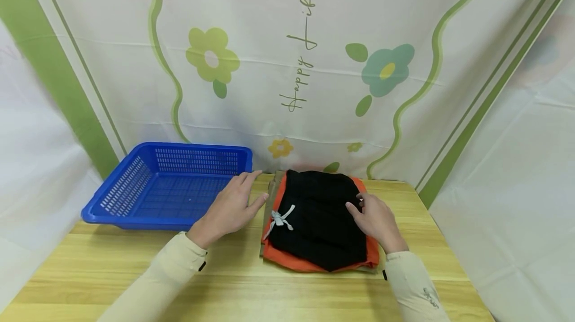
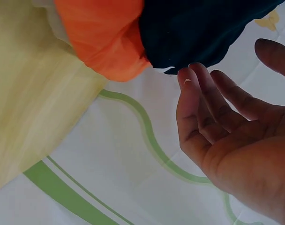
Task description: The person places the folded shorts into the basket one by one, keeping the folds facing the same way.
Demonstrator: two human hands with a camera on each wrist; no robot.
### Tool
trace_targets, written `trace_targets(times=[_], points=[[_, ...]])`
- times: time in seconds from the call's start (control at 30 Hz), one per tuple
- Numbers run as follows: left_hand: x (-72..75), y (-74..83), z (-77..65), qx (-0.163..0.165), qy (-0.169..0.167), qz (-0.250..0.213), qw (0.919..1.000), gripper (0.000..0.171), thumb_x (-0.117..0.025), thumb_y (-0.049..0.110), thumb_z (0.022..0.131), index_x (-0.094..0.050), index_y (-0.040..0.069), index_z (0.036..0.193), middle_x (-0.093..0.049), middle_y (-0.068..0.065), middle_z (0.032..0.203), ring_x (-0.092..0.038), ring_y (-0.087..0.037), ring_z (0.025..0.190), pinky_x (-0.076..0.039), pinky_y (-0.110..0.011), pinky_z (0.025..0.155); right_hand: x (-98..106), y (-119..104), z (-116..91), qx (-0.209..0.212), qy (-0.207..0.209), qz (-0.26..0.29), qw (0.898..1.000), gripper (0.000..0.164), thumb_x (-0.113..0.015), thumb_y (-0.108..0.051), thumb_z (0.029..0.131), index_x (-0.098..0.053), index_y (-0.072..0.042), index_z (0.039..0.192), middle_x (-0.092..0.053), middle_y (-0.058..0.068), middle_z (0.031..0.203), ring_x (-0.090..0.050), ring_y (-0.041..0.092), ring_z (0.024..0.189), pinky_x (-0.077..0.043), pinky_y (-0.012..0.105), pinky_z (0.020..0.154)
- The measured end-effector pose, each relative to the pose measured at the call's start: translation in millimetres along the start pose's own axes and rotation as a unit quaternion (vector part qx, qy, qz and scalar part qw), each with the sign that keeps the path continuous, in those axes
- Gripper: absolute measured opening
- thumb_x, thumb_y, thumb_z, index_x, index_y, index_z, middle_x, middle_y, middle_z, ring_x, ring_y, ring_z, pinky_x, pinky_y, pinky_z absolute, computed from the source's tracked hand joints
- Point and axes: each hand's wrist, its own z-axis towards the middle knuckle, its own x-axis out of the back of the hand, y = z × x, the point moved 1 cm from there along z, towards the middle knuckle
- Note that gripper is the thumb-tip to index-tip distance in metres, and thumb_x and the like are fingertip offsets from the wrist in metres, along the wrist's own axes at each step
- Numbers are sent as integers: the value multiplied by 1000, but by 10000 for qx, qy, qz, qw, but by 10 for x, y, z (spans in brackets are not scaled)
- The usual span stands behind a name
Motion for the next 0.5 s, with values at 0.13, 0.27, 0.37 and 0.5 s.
trace_targets(times=[0.13, 0.27, 0.37, 0.5], points=[[-105, 78, 3, -66, -21, -69, 10000, 60, -61, 35, 103, -46, -1, 148, -56, -20, 137, -55, -37, 123, -50, -51, 98, -24, 34, -25, -139, -50, 97, 9998, 58, -58, -41, 103, -56, 9, 135, -65, 28, 121, -65, 41, 103, -53, 56, 81], [-213, 151, 5, -67, -134, -172, 9997, 61, -59, 36, 103, -45, -2, 149, -55, -22, 139, -54, -38, 127, -49, -52, 100, -53, 72, -44, -276, -122, 189, 9994, 61, -58, -42, 103, -54, 10, 135, -64, 30, 120, -64, 43, 102, -53, 56, 82], [-302, 191, 10, 52, -290, -301, 9991, 62, -58, 37, 104, -43, -1, 150, -52, -23, 143, -51, -38, 131, -47, -53, 103, -86, 103, -61, -391, -229, 265, 9986, 64, -57, -43, 103, -52, 11, 137, -63, 31, 120, -64, 44, 103, -52, 56, 83], [-433, 208, 18, 159, -356, -494, 9980, 62, -58, 36, 104, -43, -2, 150, -51, -23, 144, -49, -38, 133, -44, -53, 107, -122, 130, -70, -531, -426, 356, 9970, 68, -55, -46, 104, -49, 13, 138, -63, 31, 119, -63, 46, 103, -52, 56, 83]])
